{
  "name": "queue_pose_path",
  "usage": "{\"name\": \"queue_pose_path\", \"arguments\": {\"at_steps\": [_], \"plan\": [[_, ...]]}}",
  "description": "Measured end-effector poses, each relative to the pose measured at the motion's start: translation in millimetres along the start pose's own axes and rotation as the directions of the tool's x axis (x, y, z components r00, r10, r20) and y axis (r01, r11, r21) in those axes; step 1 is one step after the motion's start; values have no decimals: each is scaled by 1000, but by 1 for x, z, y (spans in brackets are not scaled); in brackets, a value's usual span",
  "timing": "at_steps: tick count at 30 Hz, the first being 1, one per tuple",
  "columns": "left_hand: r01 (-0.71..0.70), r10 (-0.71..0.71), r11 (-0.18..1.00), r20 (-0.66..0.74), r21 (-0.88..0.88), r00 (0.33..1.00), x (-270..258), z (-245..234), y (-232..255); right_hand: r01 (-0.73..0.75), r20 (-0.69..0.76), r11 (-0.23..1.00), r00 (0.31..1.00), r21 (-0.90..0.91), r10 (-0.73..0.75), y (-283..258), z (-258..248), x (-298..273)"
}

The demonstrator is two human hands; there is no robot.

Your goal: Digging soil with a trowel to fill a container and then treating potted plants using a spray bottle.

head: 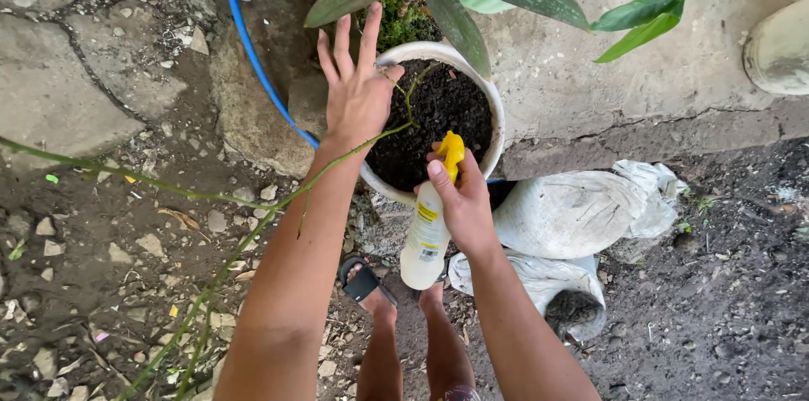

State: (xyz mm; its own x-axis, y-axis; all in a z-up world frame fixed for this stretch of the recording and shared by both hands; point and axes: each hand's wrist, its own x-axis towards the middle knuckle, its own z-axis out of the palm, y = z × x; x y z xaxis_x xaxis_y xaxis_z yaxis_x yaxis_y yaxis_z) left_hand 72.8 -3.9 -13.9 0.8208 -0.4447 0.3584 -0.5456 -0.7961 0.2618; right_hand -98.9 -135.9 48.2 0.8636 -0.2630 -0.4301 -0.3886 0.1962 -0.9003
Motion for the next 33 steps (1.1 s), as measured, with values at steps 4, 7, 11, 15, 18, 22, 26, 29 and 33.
{"name": "queue_pose_path", "arguments": {"at_steps": [4, 7, 11, 15, 18, 22, 26, 29, 33], "plan": [[-15, 19, 998, 63, -62, 998, -2, 2, -3, -5, -2, 1000, 1000, -4, 5, 2, -4, 0], [-22, 29, 998, 109, -65, 994, -7, -4, -2, -3, -7, 1000, 1000, -5, 3, 3, -6, -1], [51, -56, 996, -64, -75, 996, -35, -31, -4, -15, 3, 1000, 1000, -22, 15, 1, -10, -6], [313, -310, 950, -184, -14, 933, -102, -50, -21, -33, 22, 998, 999, -54, 34, -1, -10, -8], [445, -453, 892, -183, -84, 873, -148, -44, -24, -57, 21, 993, 998, -101, 59, 6, -10, -8], [523, -572, 808, -149, -272, 807, -163, -61, 13, -109, 5, 986, 994, -125, 110, 3, -4, -11], [410, -487, 811, -93, -418, 868, -170, -65, 48, -89, -4, 989, 996, -120, 89, -2, 3, -15], [446, -479, 781, 40, -438, 877, -179, -54, 63, -72, -26, 990, 997, -119, 70, -2, 11, -18], [439, -494, 705, 59, -558, 868, -156, -78, 73, 100, -11, 968, 994, -232, -105, 12, 20, -20]]}}
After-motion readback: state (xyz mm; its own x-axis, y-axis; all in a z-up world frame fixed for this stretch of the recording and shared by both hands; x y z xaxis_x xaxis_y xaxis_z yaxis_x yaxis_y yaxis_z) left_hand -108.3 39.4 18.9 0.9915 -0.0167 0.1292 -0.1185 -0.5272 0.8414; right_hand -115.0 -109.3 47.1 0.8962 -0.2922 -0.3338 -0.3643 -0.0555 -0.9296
